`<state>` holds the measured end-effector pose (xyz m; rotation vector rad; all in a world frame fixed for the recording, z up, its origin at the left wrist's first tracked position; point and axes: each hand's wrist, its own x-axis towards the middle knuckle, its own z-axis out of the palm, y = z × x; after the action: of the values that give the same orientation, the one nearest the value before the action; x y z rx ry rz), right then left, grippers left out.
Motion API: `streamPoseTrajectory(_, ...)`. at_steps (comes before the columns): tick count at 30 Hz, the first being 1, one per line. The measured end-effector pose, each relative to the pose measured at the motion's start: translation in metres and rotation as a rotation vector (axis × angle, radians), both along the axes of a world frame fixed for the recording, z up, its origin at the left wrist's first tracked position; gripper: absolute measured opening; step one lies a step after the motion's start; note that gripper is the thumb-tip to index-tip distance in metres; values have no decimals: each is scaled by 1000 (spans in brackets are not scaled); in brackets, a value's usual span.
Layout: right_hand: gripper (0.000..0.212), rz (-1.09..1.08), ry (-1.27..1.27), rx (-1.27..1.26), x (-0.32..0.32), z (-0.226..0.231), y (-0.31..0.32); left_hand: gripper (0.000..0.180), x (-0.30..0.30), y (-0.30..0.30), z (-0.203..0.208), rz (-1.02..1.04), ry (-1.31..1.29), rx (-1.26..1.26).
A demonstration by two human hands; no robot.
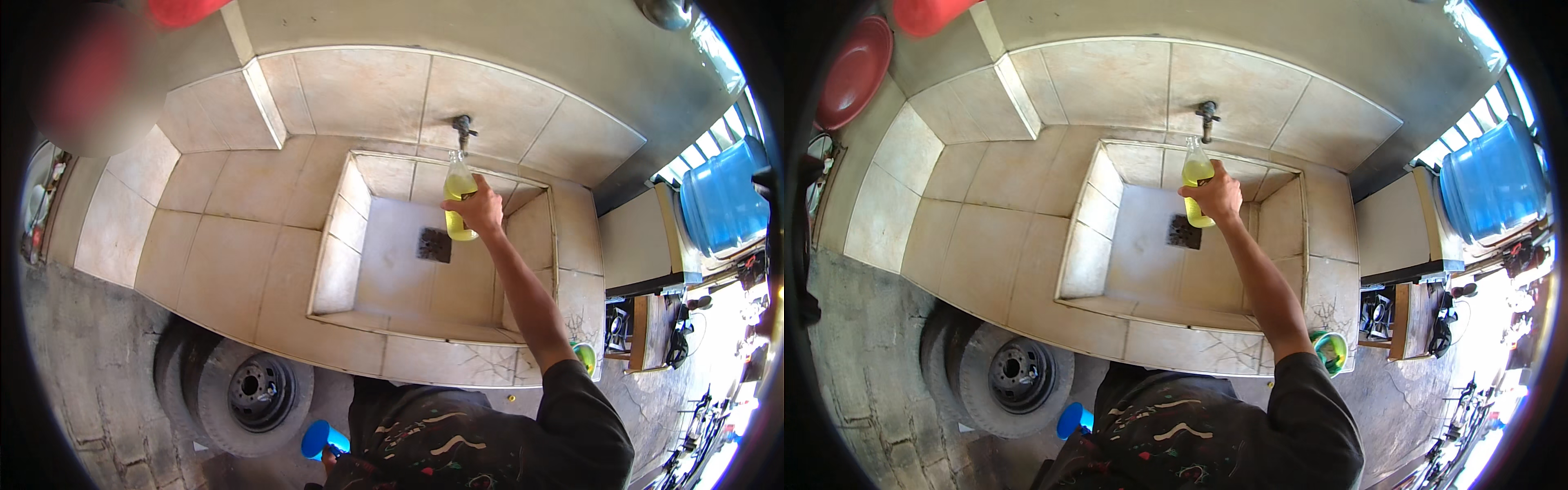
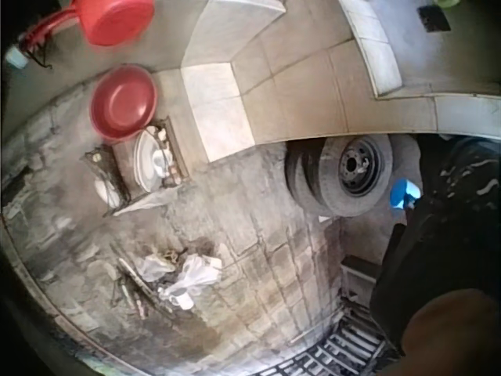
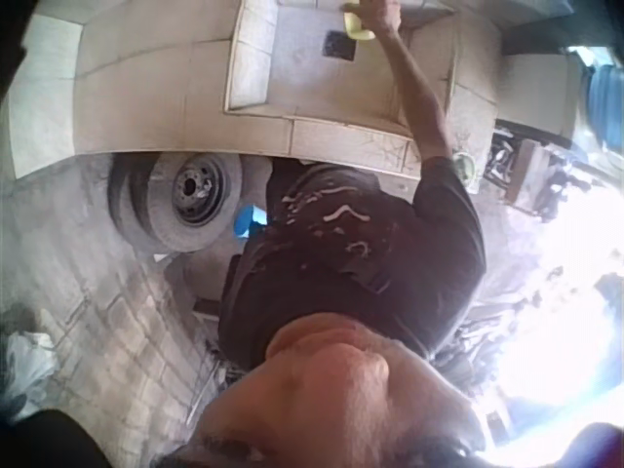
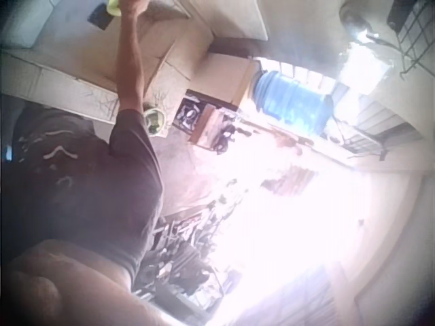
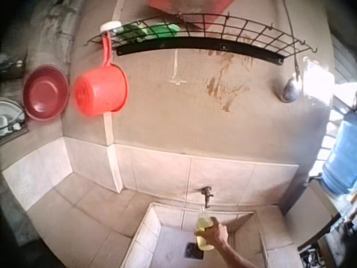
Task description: The person pours a yellow liquid from a bottle onto a tiled sink and countertop, then uses a blue scoop to spread the liquid across the surfaces. The person moves a red basin and a green container aside to access the sink area.
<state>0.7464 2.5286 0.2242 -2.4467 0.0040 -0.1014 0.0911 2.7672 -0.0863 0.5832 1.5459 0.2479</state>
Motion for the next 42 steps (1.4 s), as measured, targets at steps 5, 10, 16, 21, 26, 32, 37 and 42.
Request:
streamPoseTrajectory(5,79,-187,177,-49,31,-24,73,23,8,60,-8,-5,36,-68)
streamPoseTrajectory(10,77,-316,224,-187,71,-35,108,23,20,98,-16,0,91,-129)
streamPoseTrajectory(16,69,-318,235,-362,109,-40,130,22,16,112,-20,22,147,-185)
streamPoseTrajectory(21,67,-273,287,-412,121,-41,153,21,7,111,-20,42,177,-211)
streamPoseTrajectory(26,68,-219,299,-448,129,-46,184,21,-4,104,-20,77,193,-239)
streamPoseTrajectory(32,67,-103,317,-421,134,-47,219,20,-20,94,-20,100,204,-266)
streamPoseTrajectory(37,68,-19,277,-463,132,-39,251,20,-36,85,-22,119,215,-288)
streamPoseTrajectory(42,72,51,229,-514,122,-26,274,19,-57,77,-20,134,209,-315)
